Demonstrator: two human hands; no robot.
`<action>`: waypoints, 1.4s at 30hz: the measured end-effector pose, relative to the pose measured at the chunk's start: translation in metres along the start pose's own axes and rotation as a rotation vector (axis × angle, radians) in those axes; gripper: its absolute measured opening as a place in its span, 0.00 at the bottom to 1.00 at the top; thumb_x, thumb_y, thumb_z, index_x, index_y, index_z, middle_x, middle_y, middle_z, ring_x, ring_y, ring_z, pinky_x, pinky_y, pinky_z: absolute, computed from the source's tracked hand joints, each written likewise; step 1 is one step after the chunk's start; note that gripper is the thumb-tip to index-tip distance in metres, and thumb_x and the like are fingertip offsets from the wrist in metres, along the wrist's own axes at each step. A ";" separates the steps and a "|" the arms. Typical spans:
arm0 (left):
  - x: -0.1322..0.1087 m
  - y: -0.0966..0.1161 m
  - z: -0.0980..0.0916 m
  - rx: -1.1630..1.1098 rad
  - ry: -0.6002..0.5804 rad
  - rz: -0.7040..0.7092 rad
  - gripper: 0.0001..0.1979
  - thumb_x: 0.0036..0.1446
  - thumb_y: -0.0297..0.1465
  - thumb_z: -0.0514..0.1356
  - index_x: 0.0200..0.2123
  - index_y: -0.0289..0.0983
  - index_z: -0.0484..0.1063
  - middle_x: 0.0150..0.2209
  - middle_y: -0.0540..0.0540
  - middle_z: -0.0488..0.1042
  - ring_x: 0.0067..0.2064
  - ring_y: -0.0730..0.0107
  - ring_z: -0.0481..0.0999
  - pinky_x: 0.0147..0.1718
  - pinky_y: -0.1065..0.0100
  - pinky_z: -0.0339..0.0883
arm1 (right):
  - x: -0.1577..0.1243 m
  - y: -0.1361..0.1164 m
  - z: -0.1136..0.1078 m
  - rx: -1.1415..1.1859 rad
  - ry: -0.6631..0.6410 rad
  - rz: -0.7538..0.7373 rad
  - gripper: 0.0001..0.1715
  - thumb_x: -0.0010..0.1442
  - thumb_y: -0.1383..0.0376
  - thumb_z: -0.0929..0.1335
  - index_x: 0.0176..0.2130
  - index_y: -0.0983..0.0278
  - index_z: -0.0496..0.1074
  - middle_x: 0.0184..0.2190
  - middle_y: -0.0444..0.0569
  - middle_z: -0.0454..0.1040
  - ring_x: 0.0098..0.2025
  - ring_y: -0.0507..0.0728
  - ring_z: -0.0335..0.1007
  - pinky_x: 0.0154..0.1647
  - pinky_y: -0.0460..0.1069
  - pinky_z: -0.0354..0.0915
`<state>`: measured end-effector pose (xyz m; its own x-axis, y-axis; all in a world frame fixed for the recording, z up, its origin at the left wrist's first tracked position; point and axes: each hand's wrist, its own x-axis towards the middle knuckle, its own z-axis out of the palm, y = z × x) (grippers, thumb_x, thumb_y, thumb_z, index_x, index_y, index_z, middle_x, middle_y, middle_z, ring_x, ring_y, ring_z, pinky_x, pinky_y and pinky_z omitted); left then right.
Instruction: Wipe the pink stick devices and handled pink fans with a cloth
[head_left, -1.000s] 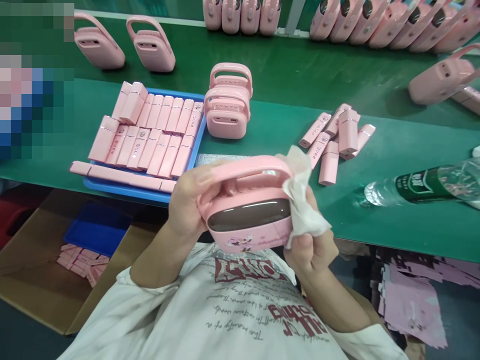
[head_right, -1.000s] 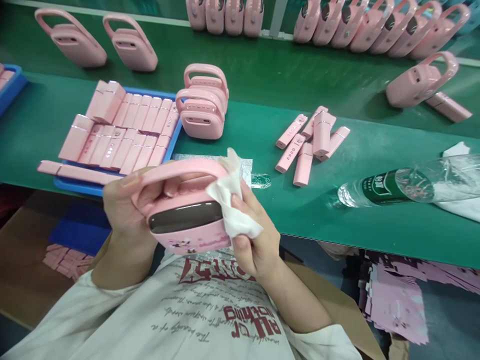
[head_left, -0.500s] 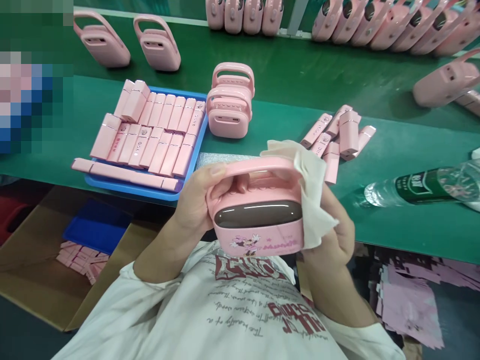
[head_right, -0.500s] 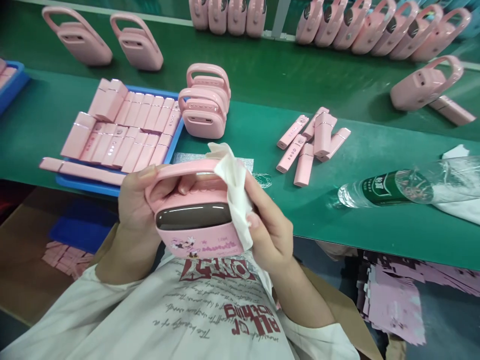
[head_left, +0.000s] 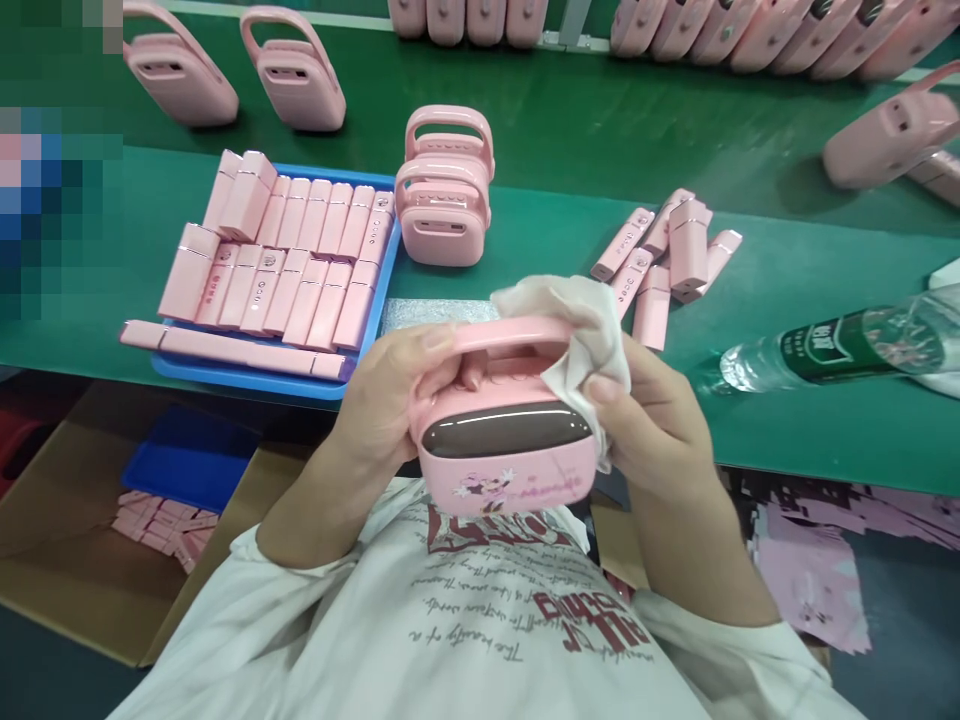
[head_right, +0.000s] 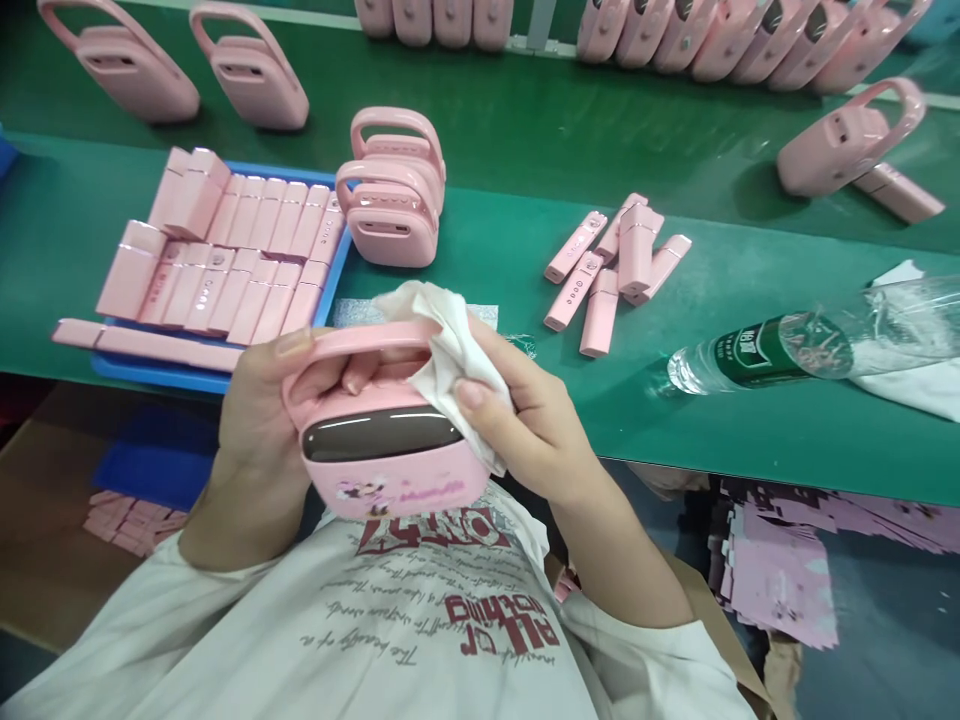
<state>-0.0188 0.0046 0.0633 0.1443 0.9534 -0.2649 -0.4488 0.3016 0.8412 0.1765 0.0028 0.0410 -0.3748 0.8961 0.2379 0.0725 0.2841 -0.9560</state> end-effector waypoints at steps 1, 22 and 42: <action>0.000 0.001 0.000 -0.037 0.003 -0.022 0.21 0.52 0.42 0.61 0.15 0.37 0.63 0.18 0.50 0.62 0.24 0.71 0.68 0.30 0.65 0.68 | -0.002 0.005 0.000 0.050 -0.003 -0.021 0.24 0.67 0.51 0.62 0.59 0.53 0.67 0.52 0.45 0.75 0.52 0.60 0.73 0.53 0.57 0.71; -0.005 -0.001 0.009 -0.052 -0.180 -0.132 0.16 0.51 0.42 0.68 0.25 0.33 0.76 0.33 0.44 0.78 0.44 0.61 0.77 0.51 0.60 0.67 | 0.028 0.009 -0.025 0.208 -0.053 0.288 0.10 0.60 0.57 0.70 0.38 0.60 0.78 0.25 0.41 0.70 0.27 0.50 0.64 0.26 0.44 0.59; 0.033 -0.016 0.009 -0.411 -0.026 -0.229 0.23 0.64 0.45 0.51 0.47 0.34 0.75 0.40 0.41 0.79 0.46 0.58 0.79 0.48 0.61 0.71 | 0.004 0.001 0.028 -0.977 -0.034 -0.595 0.18 0.65 0.66 0.64 0.53 0.66 0.72 0.60 0.54 0.69 0.67 0.65 0.57 0.67 0.63 0.57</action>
<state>0.0010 0.0313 0.0455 0.2998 0.8635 -0.4055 -0.7142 0.4850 0.5047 0.1494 -0.0033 0.0358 -0.6140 0.5256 0.5889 0.5574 0.8169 -0.1480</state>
